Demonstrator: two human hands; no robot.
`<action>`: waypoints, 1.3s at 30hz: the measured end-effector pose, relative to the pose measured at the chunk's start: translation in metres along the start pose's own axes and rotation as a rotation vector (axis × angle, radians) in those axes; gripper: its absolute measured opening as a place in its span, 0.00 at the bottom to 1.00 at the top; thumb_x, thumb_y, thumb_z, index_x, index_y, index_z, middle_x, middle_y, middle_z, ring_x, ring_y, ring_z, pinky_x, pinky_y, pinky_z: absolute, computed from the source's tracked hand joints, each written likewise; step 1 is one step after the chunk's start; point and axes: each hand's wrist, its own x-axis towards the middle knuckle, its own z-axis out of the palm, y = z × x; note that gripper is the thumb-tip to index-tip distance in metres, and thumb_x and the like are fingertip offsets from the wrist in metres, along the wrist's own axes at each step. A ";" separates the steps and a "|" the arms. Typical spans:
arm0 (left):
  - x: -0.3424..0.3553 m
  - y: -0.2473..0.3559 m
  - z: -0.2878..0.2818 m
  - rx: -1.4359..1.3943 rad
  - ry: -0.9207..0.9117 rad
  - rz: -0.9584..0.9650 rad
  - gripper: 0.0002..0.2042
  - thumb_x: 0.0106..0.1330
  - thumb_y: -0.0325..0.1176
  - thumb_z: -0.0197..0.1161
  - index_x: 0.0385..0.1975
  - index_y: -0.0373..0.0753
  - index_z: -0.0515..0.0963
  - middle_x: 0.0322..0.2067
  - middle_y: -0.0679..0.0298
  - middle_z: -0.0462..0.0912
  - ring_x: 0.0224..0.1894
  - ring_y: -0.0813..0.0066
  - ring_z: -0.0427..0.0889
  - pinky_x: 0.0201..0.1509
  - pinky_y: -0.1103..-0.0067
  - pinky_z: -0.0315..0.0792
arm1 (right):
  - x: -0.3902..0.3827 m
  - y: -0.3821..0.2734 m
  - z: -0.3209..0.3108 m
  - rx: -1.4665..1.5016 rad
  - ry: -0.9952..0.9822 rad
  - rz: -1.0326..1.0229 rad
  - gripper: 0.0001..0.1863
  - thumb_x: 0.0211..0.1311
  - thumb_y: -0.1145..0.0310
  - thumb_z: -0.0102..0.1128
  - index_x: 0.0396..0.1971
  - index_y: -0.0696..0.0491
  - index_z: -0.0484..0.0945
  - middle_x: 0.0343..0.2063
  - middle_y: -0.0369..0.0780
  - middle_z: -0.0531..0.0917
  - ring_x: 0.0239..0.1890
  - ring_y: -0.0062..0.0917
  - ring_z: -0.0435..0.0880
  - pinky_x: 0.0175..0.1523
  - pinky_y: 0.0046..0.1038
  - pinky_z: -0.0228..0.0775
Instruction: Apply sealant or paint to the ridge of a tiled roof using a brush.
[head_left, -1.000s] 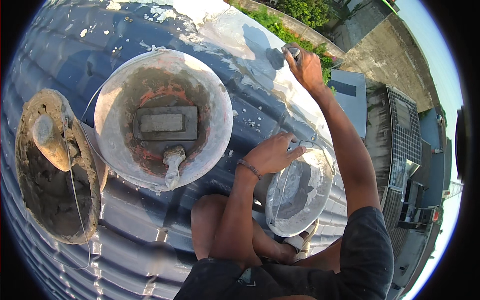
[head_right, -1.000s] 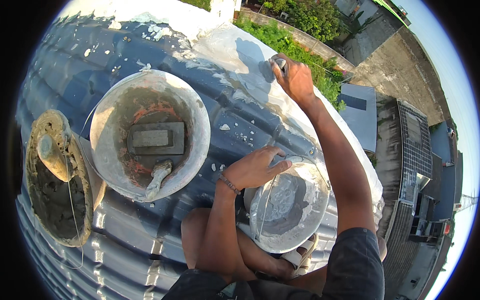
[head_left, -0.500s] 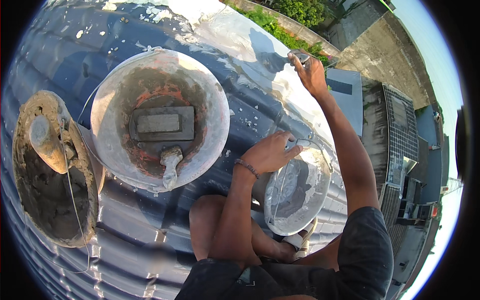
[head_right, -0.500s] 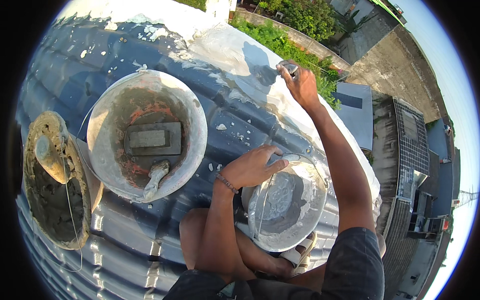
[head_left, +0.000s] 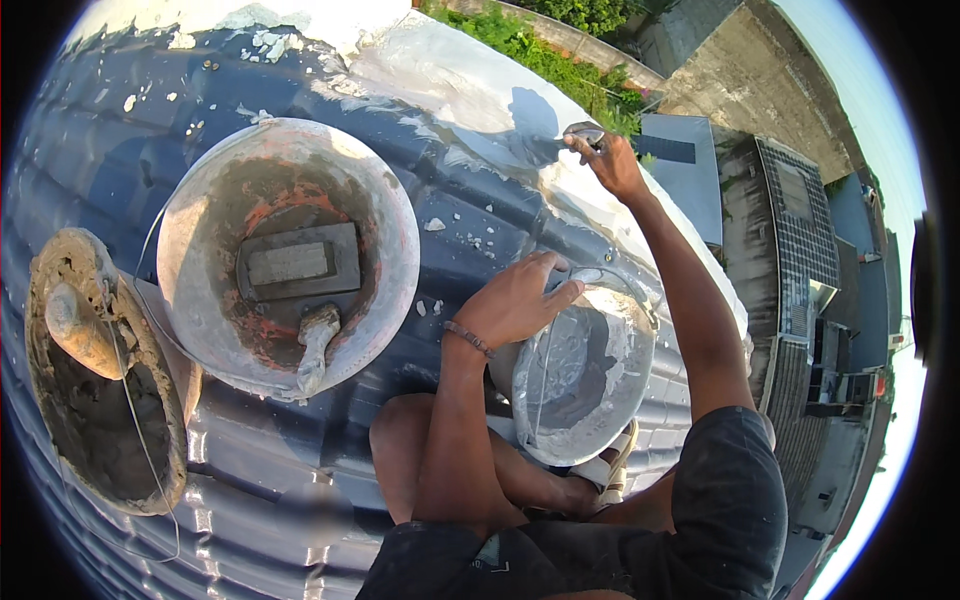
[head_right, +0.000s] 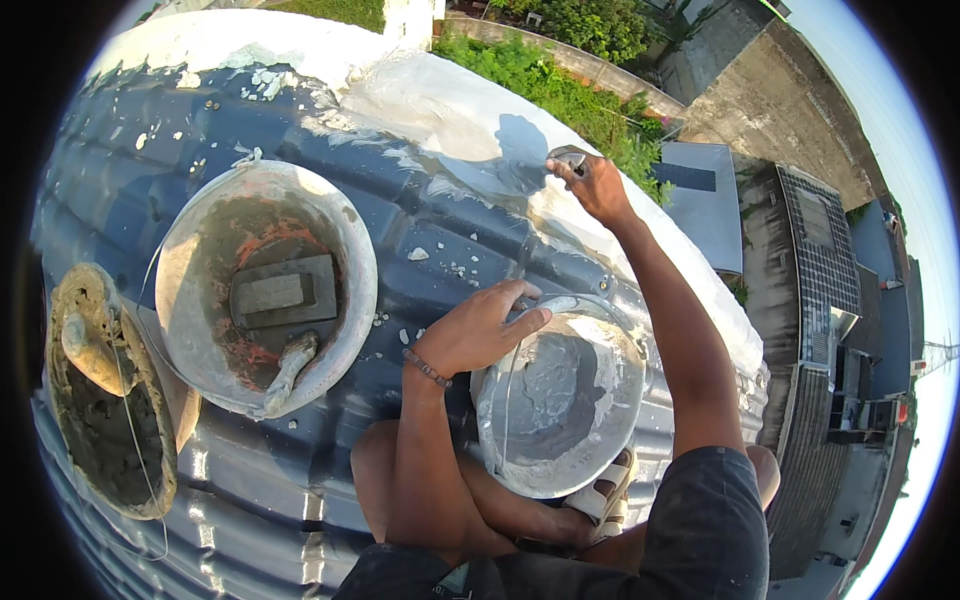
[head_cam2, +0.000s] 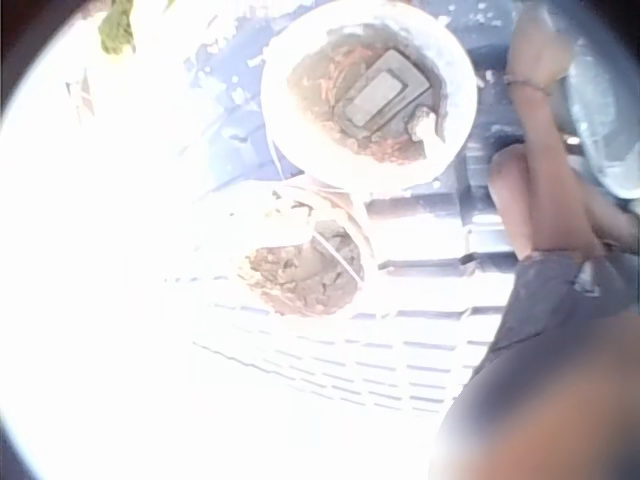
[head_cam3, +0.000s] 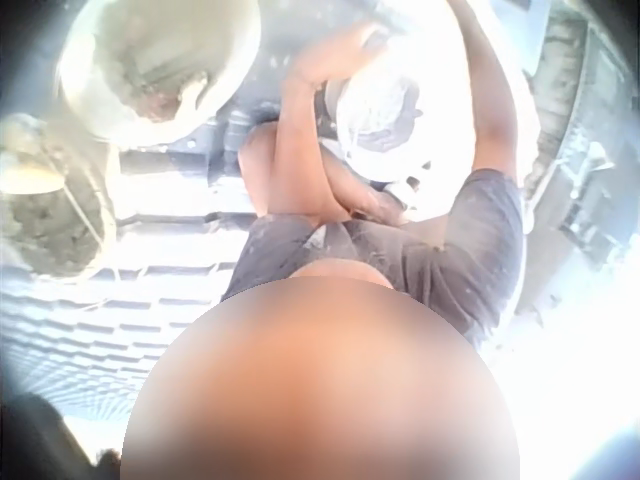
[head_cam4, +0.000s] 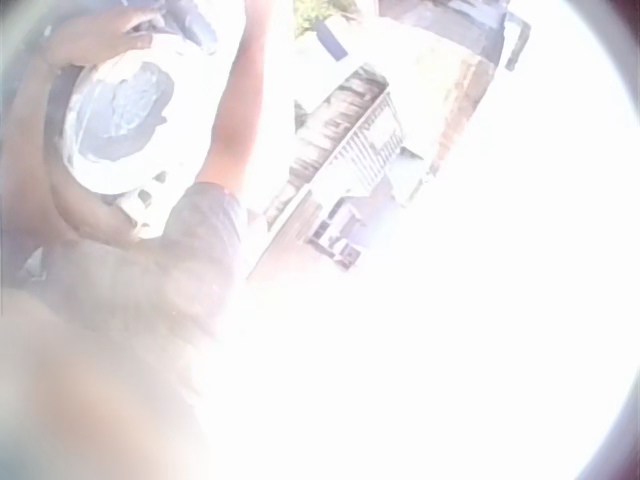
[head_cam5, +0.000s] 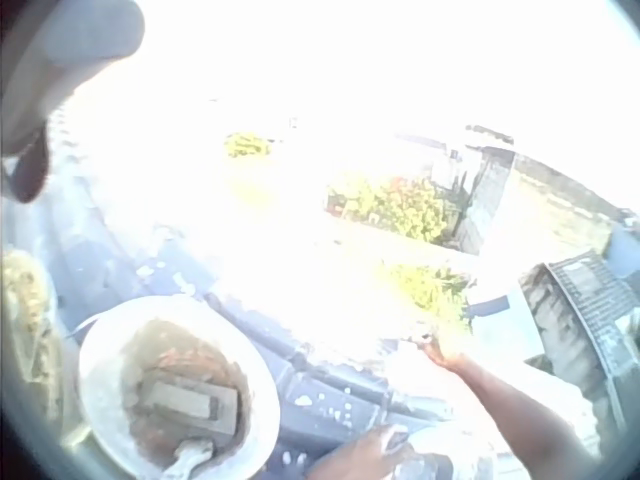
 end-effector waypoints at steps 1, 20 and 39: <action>-0.001 0.000 0.000 -0.007 0.007 0.001 0.28 0.70 0.52 0.55 0.52 0.27 0.73 0.51 0.42 0.77 0.56 0.49 0.76 0.60 0.67 0.68 | -0.004 0.004 0.002 -0.041 -0.049 0.074 0.23 0.66 0.47 0.58 0.41 0.53 0.82 0.24 0.42 0.84 0.25 0.27 0.83 0.36 0.31 0.74; 0.001 0.004 0.001 0.022 0.029 -0.010 0.27 0.69 0.51 0.55 0.52 0.28 0.73 0.50 0.44 0.78 0.54 0.49 0.77 0.58 0.68 0.69 | -0.063 0.041 -0.015 -0.254 0.150 -0.119 0.16 0.67 0.53 0.57 0.41 0.50 0.82 0.28 0.45 0.86 0.27 0.41 0.84 0.35 0.37 0.75; 0.007 0.008 0.001 0.031 -0.018 -0.039 0.26 0.71 0.46 0.56 0.57 0.28 0.70 0.47 0.43 0.80 0.49 0.61 0.81 0.53 0.72 0.73 | -0.017 0.022 -0.002 -0.370 -0.197 -0.274 0.15 0.65 0.58 0.56 0.45 0.51 0.79 0.30 0.51 0.84 0.35 0.49 0.83 0.42 0.43 0.76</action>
